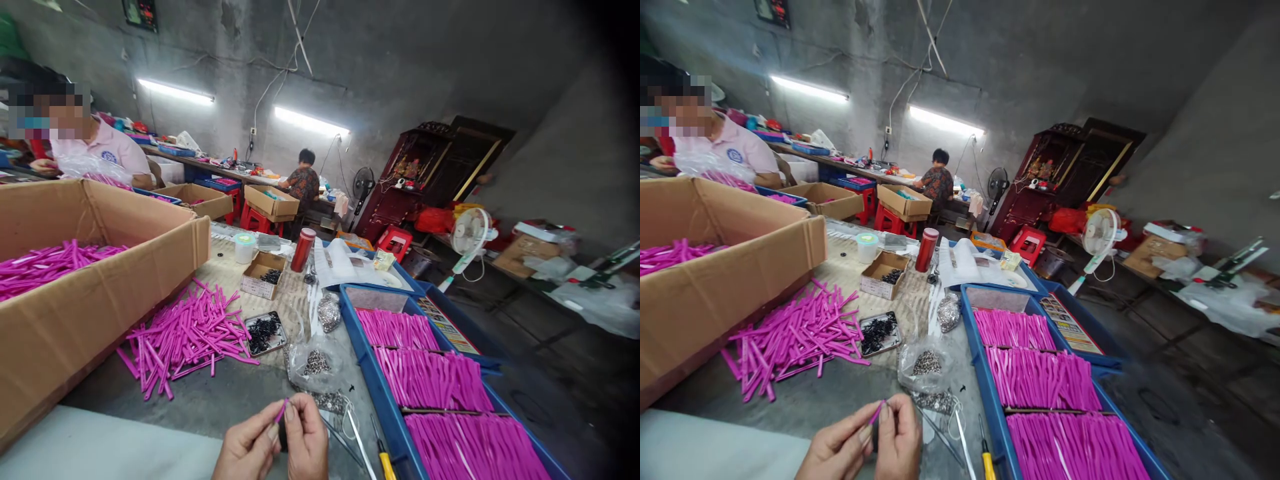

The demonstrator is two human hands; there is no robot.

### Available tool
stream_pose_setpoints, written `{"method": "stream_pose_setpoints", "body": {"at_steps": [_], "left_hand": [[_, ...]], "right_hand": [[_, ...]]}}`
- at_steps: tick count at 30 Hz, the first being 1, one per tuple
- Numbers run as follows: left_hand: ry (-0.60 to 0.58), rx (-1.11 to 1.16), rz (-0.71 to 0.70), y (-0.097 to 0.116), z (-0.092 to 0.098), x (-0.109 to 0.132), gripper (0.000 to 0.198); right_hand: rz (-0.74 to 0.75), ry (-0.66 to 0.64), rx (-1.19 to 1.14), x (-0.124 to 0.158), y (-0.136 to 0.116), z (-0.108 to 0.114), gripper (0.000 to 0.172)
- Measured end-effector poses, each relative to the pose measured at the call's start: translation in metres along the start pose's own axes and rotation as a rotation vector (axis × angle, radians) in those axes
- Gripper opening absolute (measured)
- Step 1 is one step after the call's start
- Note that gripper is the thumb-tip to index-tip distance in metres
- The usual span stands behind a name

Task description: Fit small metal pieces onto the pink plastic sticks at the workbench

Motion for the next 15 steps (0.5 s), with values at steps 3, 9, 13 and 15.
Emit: {"method": "stream_pose_setpoints", "body": {"at_steps": [3,9,13,15], "left_hand": [[0.049,-0.077,-0.168,0.005,0.002,0.001,0.041],[-0.041,-0.171,-0.177,0.013,0.004,0.003,0.041],[0.010,-0.130,-0.231,0.009,0.005,0.002,0.041],[-0.004,-0.205,-0.363,0.011,0.006,0.004,0.034]], "right_hand": [[0.000,-0.015,-0.017,0.001,0.001,-0.001,0.028],[-0.015,0.003,-0.020,0.003,0.001,-0.003,0.029],[0.002,0.000,0.005,0.003,0.003,-0.001,0.030],[0.009,-0.014,0.007,0.003,0.004,0.000,0.031]]}}
Point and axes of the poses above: each hand's wrist, its own x-axis away from the middle knuckle, its own z-axis out of the back of the hand, y = z × x, the point moved 2 cm from there along -x, towards the middle knuckle, and after that the axes turned 10 degrees about z, right-handed, at the moved point
